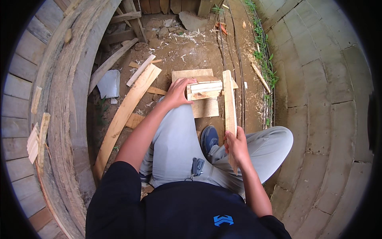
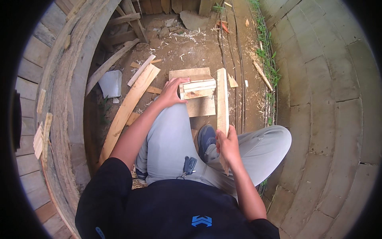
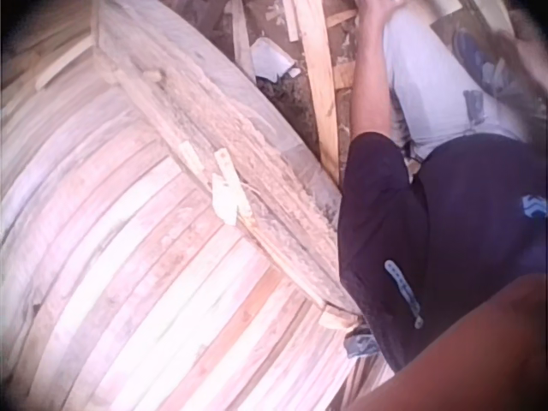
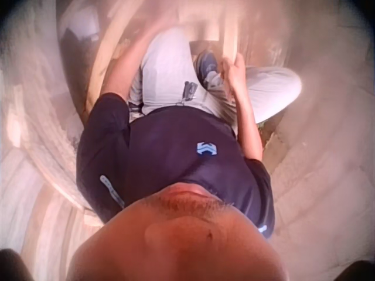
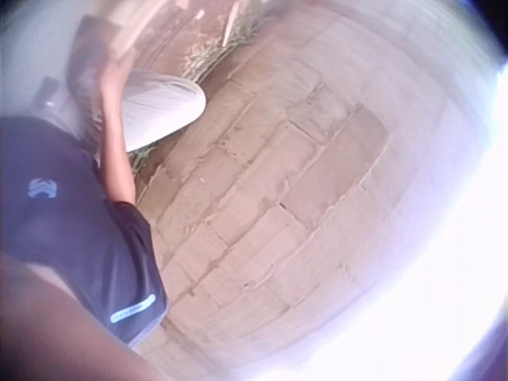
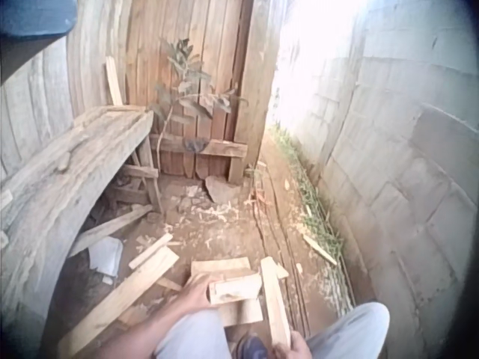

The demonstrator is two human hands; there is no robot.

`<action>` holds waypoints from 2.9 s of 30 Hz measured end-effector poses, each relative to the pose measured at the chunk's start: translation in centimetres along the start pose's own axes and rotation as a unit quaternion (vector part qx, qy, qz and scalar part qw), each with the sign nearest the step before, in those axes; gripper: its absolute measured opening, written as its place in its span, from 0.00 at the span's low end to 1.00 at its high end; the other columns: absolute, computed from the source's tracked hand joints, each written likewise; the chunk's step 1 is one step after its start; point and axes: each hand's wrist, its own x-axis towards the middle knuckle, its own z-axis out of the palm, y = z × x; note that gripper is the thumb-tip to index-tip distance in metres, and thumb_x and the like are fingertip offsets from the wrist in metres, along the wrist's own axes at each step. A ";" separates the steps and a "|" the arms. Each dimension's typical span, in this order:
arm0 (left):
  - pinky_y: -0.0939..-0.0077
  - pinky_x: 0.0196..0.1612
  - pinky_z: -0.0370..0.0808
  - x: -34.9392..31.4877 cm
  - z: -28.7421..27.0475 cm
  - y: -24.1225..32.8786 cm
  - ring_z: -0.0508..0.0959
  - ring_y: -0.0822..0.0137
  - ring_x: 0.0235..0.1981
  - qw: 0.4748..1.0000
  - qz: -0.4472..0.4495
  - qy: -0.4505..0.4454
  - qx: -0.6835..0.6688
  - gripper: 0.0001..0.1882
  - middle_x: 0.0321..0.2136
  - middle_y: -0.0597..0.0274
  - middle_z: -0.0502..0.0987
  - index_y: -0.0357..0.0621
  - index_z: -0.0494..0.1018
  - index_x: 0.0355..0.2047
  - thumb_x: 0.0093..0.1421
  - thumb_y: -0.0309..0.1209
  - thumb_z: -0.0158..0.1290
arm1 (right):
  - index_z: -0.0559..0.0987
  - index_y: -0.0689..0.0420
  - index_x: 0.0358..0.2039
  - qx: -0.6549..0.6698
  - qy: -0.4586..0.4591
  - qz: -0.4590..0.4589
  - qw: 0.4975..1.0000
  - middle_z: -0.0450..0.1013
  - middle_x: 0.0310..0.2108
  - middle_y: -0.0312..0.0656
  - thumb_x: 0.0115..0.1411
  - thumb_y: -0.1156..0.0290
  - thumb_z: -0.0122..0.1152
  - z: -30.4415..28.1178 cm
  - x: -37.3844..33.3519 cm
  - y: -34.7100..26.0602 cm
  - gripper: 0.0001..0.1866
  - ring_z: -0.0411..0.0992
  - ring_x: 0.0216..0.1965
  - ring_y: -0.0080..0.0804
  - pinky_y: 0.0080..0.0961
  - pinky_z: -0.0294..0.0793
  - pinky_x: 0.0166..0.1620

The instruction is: The person assembles a small wooden box by hand, fitting together pre-cut wooden slats and panels. They repeatedly adjust the pieces to ensure a snug fit, occasionally tapping them into place and inspecting the joints.

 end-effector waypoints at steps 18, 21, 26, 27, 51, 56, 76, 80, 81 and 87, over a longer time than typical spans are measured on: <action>0.60 0.57 0.72 0.6 0.9 -2.3 0.75 0.54 0.53 0.961 -0.155 0.186 -0.134 0.40 0.48 0.49 0.75 0.43 0.66 0.53 0.42 0.34 0.75 | 0.69 0.61 0.52 -0.172 0.109 -0.257 0.945 0.74 0.28 0.41 0.72 0.63 0.54 0.9 2.5 -0.8 0.16 0.70 0.24 0.27 0.27 0.70 0.29; 0.63 0.56 0.72 0.5 0.9 -3.0 0.76 0.58 0.51 0.954 -0.157 0.219 -0.131 0.40 0.47 0.51 0.75 0.41 0.65 0.52 0.42 0.35 0.75 | 0.70 0.61 0.51 -0.218 0.110 -0.265 0.933 0.74 0.26 0.42 0.72 0.62 0.54 1.5 3.0 -2.4 0.16 0.70 0.24 0.28 0.28 0.70 0.31; 0.59 0.56 0.72 0.2 1.0 -2.6 0.75 0.53 0.52 0.957 -0.191 0.179 -0.124 0.44 0.49 0.47 0.74 0.42 0.62 0.53 0.40 0.38 0.76 | 0.68 0.65 0.52 -0.261 0.060 -0.231 0.935 0.78 0.35 0.64 0.70 0.63 0.55 2.4 6.5 -1.3 0.19 0.77 0.38 0.63 0.48 0.73 0.42; 0.58 0.56 0.72 0.3 1.1 -2.6 0.75 0.50 0.53 0.956 -0.201 0.175 -0.123 0.46 0.50 0.46 0.74 0.43 0.61 0.54 0.40 0.39 0.76 | 0.67 0.65 0.51 -0.244 0.040 -0.207 0.946 0.77 0.36 0.67 0.70 0.64 0.54 2.6 7.7 -0.2 0.18 0.76 0.40 0.68 0.52 0.72 0.43; 0.57 0.58 0.70 0.4 1.5 -4.1 0.72 0.49 0.57 0.959 -0.202 0.149 -0.134 0.47 0.52 0.43 0.72 0.44 0.58 0.56 0.40 0.33 0.75 | 0.63 0.62 0.42 -0.336 0.134 -0.272 0.892 0.73 0.21 0.63 0.72 0.64 0.51 5.2 10.7 2.2 0.14 0.74 0.23 0.64 0.54 0.70 0.27; 0.54 0.57 0.71 -0.6 1.6 -4.5 0.73 0.45 0.55 0.955 -0.216 0.141 -0.147 0.47 0.51 0.41 0.72 0.45 0.58 0.57 0.40 0.35 0.75 | 0.64 0.62 0.45 -0.135 0.153 -0.373 0.905 0.73 0.22 0.57 0.74 0.66 0.45 5.5 6.5 -7.6 0.11 0.75 0.22 0.53 0.46 0.71 0.27; 0.54 0.56 0.72 0.2 2.7 -3.8 0.73 0.45 0.54 0.958 -0.187 0.176 -0.124 0.45 0.49 0.42 0.73 0.45 0.58 0.55 0.40 0.32 0.73 | 0.61 0.62 0.45 -0.369 0.083 -0.221 0.899 0.74 0.32 0.75 0.71 0.62 0.49 8.0 11.1 0.3 0.16 0.74 0.39 0.76 0.66 0.69 0.45; 0.53 0.56 0.71 -0.4 2.2 -4.7 0.73 0.44 0.54 0.948 -0.226 0.171 -0.143 0.44 0.49 0.42 0.73 0.45 0.58 0.54 0.40 0.32 0.73 | 0.63 0.62 0.44 -0.305 0.085 -0.269 0.910 0.75 0.28 0.71 0.73 0.62 0.48 7.6 8.5 -6.4 0.15 0.76 0.30 0.71 0.57 0.73 0.32; 0.53 0.56 0.71 -0.8 1.8 -4.6 0.73 0.44 0.54 0.947 -0.224 0.174 -0.148 0.44 0.49 0.42 0.73 0.45 0.58 0.54 0.41 0.32 0.73 | 0.64 0.62 0.42 -0.268 0.089 -0.279 0.918 0.74 0.23 0.64 0.73 0.63 0.48 7.8 6.6 -9.4 0.13 0.77 0.24 0.62 0.49 0.71 0.25; 0.54 0.55 0.72 0.3 1.6 -2.4 0.73 0.44 0.54 0.950 -0.253 0.156 -0.093 0.44 0.50 0.41 0.73 0.45 0.57 0.54 0.41 0.31 0.73 | 0.63 0.61 0.43 -0.168 0.186 -0.400 0.882 0.74 0.22 0.62 0.72 0.65 0.49 7.6 9.2 -3.6 0.12 0.77 0.25 0.63 0.51 0.74 0.28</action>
